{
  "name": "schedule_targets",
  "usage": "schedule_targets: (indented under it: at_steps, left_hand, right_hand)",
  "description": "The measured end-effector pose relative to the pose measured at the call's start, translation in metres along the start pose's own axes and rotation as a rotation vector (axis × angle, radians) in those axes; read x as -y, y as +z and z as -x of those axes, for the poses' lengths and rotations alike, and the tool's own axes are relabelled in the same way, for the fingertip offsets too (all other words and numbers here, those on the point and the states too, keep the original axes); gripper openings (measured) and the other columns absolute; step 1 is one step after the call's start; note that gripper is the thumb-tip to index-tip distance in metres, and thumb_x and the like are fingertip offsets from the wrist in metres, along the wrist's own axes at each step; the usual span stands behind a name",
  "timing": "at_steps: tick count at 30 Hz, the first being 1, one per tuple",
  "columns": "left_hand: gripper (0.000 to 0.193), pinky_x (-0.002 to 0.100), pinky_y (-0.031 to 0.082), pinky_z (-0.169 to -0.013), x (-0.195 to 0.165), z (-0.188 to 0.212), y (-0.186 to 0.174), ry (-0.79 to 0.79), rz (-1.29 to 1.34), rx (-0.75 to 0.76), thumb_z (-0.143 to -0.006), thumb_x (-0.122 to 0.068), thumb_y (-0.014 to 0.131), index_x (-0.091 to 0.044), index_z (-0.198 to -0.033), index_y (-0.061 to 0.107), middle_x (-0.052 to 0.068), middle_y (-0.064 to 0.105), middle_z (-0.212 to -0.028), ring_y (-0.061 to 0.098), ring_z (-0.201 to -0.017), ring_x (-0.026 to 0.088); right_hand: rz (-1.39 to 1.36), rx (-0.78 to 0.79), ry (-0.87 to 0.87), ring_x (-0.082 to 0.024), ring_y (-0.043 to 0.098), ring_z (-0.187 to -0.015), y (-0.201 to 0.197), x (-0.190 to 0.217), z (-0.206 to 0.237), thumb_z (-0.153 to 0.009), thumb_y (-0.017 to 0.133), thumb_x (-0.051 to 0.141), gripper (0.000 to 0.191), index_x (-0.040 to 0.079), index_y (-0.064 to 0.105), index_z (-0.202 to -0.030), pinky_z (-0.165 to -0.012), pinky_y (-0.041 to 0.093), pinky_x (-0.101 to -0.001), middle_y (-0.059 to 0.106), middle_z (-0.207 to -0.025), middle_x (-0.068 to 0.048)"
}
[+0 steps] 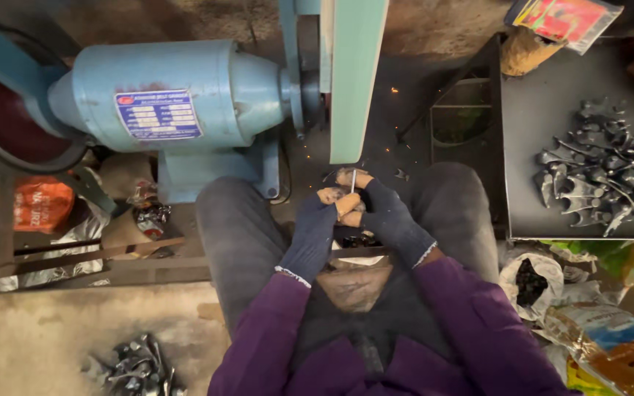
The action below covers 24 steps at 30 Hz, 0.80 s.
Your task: The person sits at a belt grinder and grinds small metal tool parts one at a time, holding each piece against the moving belt with both hands while sparks fly, then places finished pieces into a container and takes new parts from a tray.
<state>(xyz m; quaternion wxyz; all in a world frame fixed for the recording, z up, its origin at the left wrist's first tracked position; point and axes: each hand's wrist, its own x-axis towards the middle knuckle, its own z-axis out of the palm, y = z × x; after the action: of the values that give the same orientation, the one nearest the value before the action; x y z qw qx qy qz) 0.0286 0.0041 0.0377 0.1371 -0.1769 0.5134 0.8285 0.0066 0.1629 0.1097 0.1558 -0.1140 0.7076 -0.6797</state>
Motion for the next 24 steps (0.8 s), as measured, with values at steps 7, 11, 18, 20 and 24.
schedule_targets:
  at_steps: [7,11,18,20,24]
  left_hand:
    - [0.025,0.035,0.062,-0.078,-0.018,0.005,0.012,-0.042,0.651,0.109,-0.102,-0.022,0.058,0.001,-0.110,0.066,0.008,0.069,-0.094,0.067,-0.078,0.018]
    - [0.023,0.038,0.063,-0.080,-0.023,0.002,0.016,-0.069,0.336,0.031,-0.102,-0.019,0.055,0.000,-0.113,0.063,0.008,0.068,-0.099,0.069,-0.085,0.017]
    - [0.017,0.035,0.058,-0.074,-0.024,-0.004,0.001,0.141,-0.014,0.103,-0.099,-0.011,0.064,0.004,-0.108,0.068,0.014,0.072,-0.095,0.069,-0.082,0.020]
    - [0.019,0.035,0.056,-0.071,-0.016,0.004,-0.005,0.239,-0.362,0.063,-0.101,-0.013,0.067,0.005,-0.106,0.069,0.014,0.071,-0.091,0.067,-0.080,0.019]
    - [0.020,0.034,0.056,-0.066,-0.002,0.005,-0.004,-0.059,0.193,0.104,-0.104,-0.019,0.062,0.000,-0.110,0.064,0.009,0.067,-0.084,0.065,-0.073,0.019]
  right_hand:
    - [-0.620,0.097,0.264,-0.019,0.065,-0.097,0.000,-0.018,-0.016,-0.093,0.069,0.013,0.053,-0.007,0.055,-0.140,-0.088,0.053,-0.0318,0.070,-0.117,-0.013]
    - [-0.660,0.087,0.284,-0.020,0.070,-0.102,-0.001,-0.033,-0.030,-0.092,0.065,0.014,0.050,-0.007,0.054,-0.136,-0.089,0.055,-0.0311,0.071,-0.116,-0.013]
    - [-0.190,0.094,0.189,-0.012,0.066,-0.104,0.004,0.003,-0.012,-0.083,0.075,0.006,0.061,0.004,0.053,-0.141,-0.093,0.053,-0.0282,0.067,-0.115,-0.003]
    - [0.159,0.034,0.110,-0.012,0.062,-0.094,0.008,0.014,0.002,-0.082,0.081,0.005,0.065,0.005,0.055,-0.141,-0.086,0.054,-0.0281,0.066,-0.105,-0.004]
    - [0.024,-0.085,0.268,-0.007,0.059,-0.083,0.016,0.020,0.016,-0.078,0.079,0.004,0.079,0.011,0.046,-0.149,-0.075,0.054,-0.0266,0.065,-0.098,-0.003]
